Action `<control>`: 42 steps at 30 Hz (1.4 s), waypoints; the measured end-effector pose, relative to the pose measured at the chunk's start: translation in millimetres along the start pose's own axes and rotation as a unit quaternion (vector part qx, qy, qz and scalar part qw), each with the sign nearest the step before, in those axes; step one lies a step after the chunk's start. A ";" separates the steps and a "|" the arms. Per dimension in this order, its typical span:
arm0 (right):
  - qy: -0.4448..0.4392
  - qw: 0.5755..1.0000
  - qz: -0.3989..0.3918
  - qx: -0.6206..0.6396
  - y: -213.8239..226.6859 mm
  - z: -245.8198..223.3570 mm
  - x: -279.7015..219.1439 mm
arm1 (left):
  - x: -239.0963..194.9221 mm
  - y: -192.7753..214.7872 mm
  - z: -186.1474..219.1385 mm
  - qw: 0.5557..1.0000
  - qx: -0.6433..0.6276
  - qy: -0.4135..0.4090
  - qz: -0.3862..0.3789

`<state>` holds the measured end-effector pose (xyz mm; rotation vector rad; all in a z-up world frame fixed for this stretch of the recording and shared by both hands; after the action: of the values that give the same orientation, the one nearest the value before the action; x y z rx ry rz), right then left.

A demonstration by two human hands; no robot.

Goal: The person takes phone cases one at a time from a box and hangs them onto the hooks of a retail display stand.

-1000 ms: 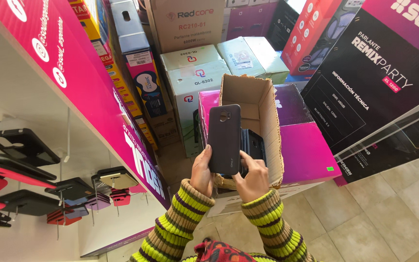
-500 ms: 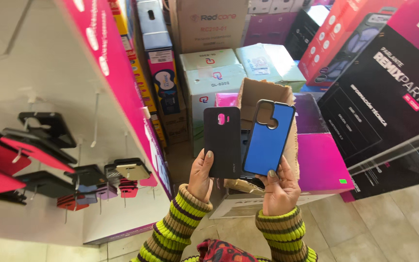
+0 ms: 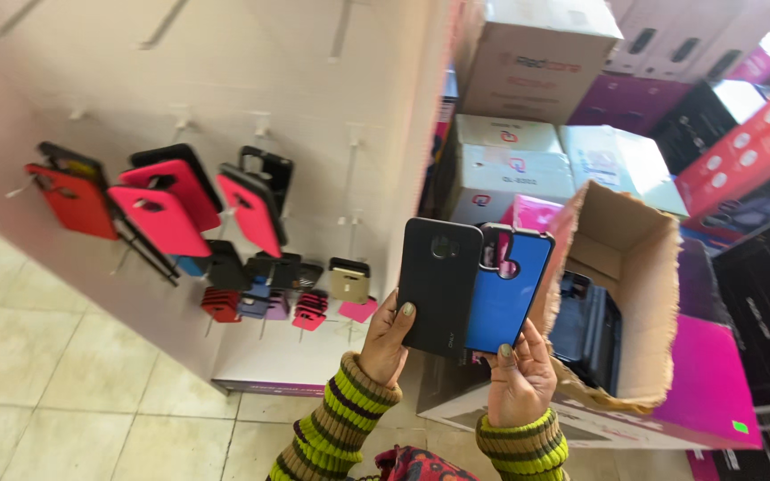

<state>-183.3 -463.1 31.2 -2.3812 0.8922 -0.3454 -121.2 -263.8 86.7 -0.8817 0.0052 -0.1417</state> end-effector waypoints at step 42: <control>-0.128 0.985 0.107 0.040 -203.4 187.8 -33.2 | -8.0 212.5 112.1 0.998 0.036 0.047 0.018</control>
<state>-23.5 -236.9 -1.2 -2.1689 0.9805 0.0103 -96.2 -43.4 -5.9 -0.8030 0.1036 -0.1479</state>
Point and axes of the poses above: each hand's wrist, its own x-axis towards the middle knuckle, its own y-axis out of the back of the hand, z = x × y, the point moved 1 cm from there along x, towards the middle knuckle, and after that the axes turned 10 degrees about z, right-handed, at the moved point
